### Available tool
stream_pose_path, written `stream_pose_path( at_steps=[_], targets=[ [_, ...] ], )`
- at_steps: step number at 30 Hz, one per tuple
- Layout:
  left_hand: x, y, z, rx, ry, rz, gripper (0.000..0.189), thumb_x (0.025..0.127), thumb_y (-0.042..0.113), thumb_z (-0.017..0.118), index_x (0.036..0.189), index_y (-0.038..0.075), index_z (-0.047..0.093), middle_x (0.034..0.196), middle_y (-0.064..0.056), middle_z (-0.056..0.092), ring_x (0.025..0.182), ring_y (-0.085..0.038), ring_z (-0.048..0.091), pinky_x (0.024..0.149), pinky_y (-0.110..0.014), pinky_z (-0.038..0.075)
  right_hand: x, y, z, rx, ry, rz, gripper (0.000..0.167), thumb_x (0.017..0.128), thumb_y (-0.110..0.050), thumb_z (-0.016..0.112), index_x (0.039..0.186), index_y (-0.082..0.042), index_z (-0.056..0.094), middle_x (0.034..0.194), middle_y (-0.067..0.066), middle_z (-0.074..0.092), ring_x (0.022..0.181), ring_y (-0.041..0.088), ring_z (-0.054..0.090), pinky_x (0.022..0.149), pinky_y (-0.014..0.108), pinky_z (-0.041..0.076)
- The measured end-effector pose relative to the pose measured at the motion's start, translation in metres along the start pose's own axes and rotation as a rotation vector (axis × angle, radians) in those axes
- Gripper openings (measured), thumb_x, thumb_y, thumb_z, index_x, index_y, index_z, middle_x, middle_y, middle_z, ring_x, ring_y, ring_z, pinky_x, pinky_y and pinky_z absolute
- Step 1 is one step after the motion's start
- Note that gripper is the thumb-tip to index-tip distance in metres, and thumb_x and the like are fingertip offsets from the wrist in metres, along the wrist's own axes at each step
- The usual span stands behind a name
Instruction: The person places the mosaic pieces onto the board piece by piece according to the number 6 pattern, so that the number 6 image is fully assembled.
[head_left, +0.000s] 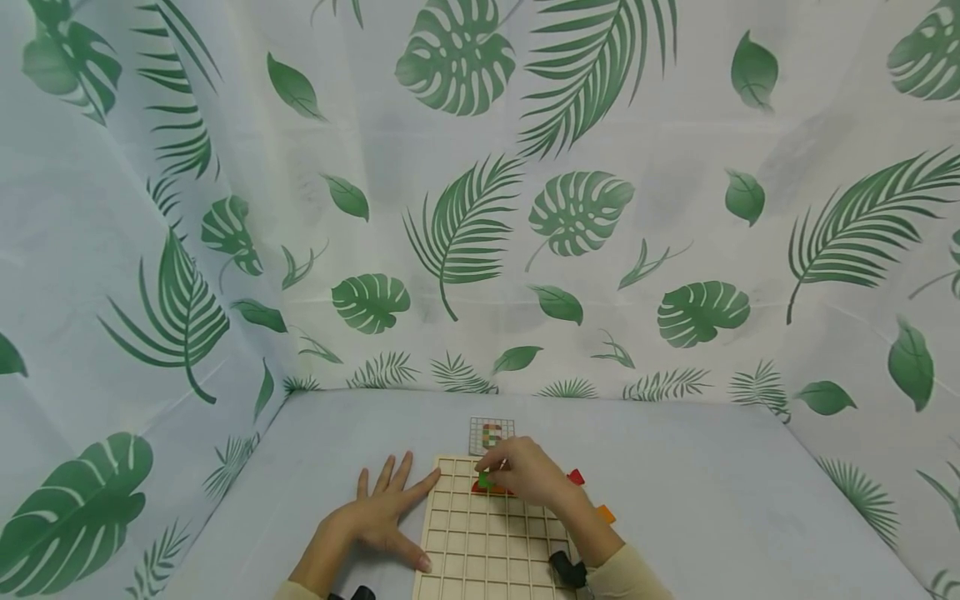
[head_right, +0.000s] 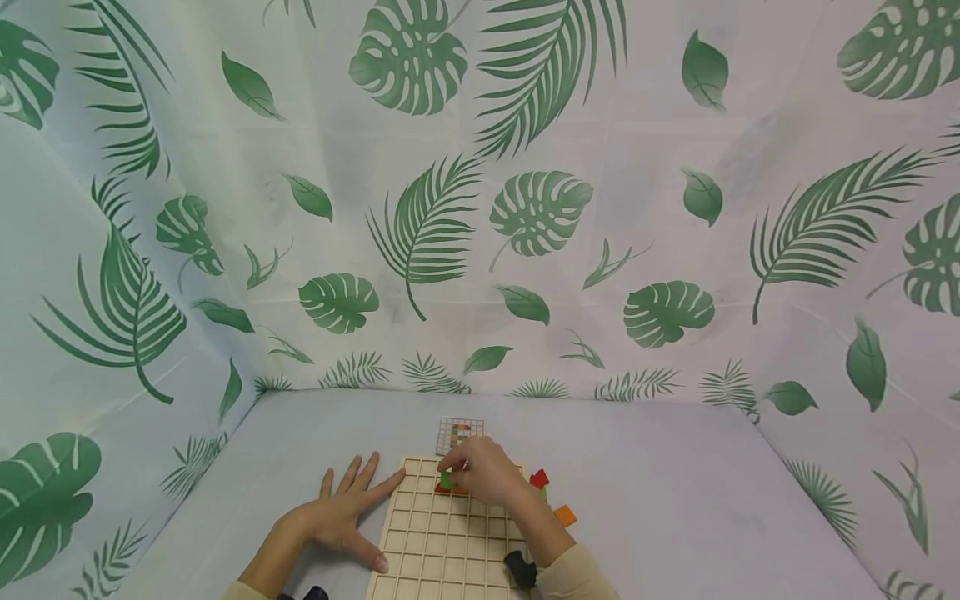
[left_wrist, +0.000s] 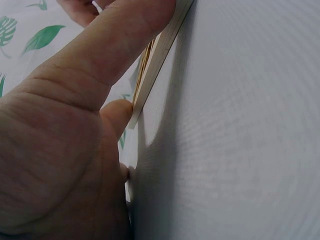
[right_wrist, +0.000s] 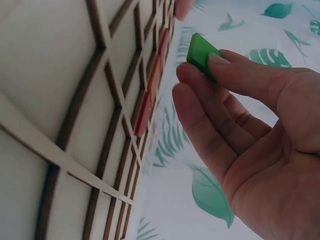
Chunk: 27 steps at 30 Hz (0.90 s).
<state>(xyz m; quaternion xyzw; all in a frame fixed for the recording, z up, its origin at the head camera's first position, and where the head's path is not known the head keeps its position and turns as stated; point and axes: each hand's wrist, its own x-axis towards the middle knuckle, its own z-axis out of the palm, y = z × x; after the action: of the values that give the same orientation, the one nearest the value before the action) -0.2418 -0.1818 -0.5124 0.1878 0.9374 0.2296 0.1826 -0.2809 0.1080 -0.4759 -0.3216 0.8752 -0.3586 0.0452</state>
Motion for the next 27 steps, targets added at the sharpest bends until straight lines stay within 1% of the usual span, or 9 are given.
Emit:
stream_pose_path(
  at_steps=[3,6,8,12,15,21,27],
  targets=[
    [0.001,-0.001,0.0,-0.003,0.001,0.015,0.129,0.062,0.072,0.089,0.166,0.038,0.021,0.173,-0.024,-0.008,0.158,-0.051,-0.015,0.114,-0.082,-0.015,0.0,0.0,0.002,0.003,-0.014,0.009,0.016,0.094,-0.003,0.074,0.107,-0.006,0.082,0.102,0.004,0.08,0.075,0.005,0.065,0.063,0.021,0.054],
    [0.001,-0.001,-0.001,0.0,0.003,0.026,0.129,0.062,0.072,0.088,0.166,0.038,0.02,0.173,-0.025,-0.009,0.157,-0.052,-0.016,0.113,-0.082,-0.016,0.0,-0.001,0.005,0.011,-0.026,0.016,0.015,0.093,-0.003,0.075,0.106,-0.006,0.082,0.102,0.004,0.08,0.077,0.006,0.065,0.064,0.023,0.055],
    [0.001,-0.001,-0.001,0.006,0.006,0.026,0.129,0.062,0.072,0.088,0.166,0.038,0.02,0.173,-0.025,-0.009,0.157,-0.052,-0.016,0.113,-0.082,-0.016,0.0,-0.001,0.007,0.003,-0.033,0.028,0.015,0.093,-0.003,0.075,0.106,-0.007,0.082,0.103,0.003,0.08,0.083,0.008,0.068,0.069,0.023,0.056],
    [0.002,-0.001,-0.001,0.014,0.007,0.019,0.13,0.061,0.072,0.088,0.166,0.039,0.02,0.173,-0.024,-0.009,0.158,-0.051,-0.016,0.114,-0.081,-0.016,0.0,-0.002,0.01,-0.018,-0.046,0.043,0.017,0.093,0.0,0.074,0.106,-0.008,0.083,0.108,0.002,0.08,0.097,0.016,0.073,0.077,0.026,0.059],
    [0.002,0.0,0.0,0.019,0.009,0.011,0.129,0.061,0.072,0.089,0.166,0.039,0.02,0.174,-0.024,-0.008,0.158,-0.051,-0.015,0.114,-0.081,-0.015,0.001,-0.002,0.011,-0.033,-0.049,0.037,0.018,0.092,0.001,0.074,0.105,-0.007,0.083,0.108,0.002,0.08,0.103,0.021,0.074,0.081,0.029,0.061],
    [0.001,0.0,0.0,0.022,0.005,0.0,0.129,0.061,0.073,0.088,0.166,0.039,0.021,0.174,-0.024,-0.007,0.158,-0.05,-0.014,0.115,-0.081,-0.014,0.001,-0.004,0.012,-0.053,-0.048,0.024,0.017,0.091,0.001,0.075,0.103,-0.007,0.083,0.105,0.002,0.081,0.103,0.022,0.075,0.081,0.029,0.061],
    [-0.002,0.002,-0.001,0.0,0.0,0.003,0.129,0.061,0.071,0.089,0.166,0.037,0.022,0.174,-0.024,-0.007,0.158,-0.051,-0.015,0.114,-0.081,-0.016,0.002,-0.005,0.014,-0.056,-0.068,0.008,0.016,0.089,0.003,0.077,0.099,-0.008,0.084,0.101,0.002,0.081,0.098,0.015,0.075,0.078,0.025,0.06]
  ],
)
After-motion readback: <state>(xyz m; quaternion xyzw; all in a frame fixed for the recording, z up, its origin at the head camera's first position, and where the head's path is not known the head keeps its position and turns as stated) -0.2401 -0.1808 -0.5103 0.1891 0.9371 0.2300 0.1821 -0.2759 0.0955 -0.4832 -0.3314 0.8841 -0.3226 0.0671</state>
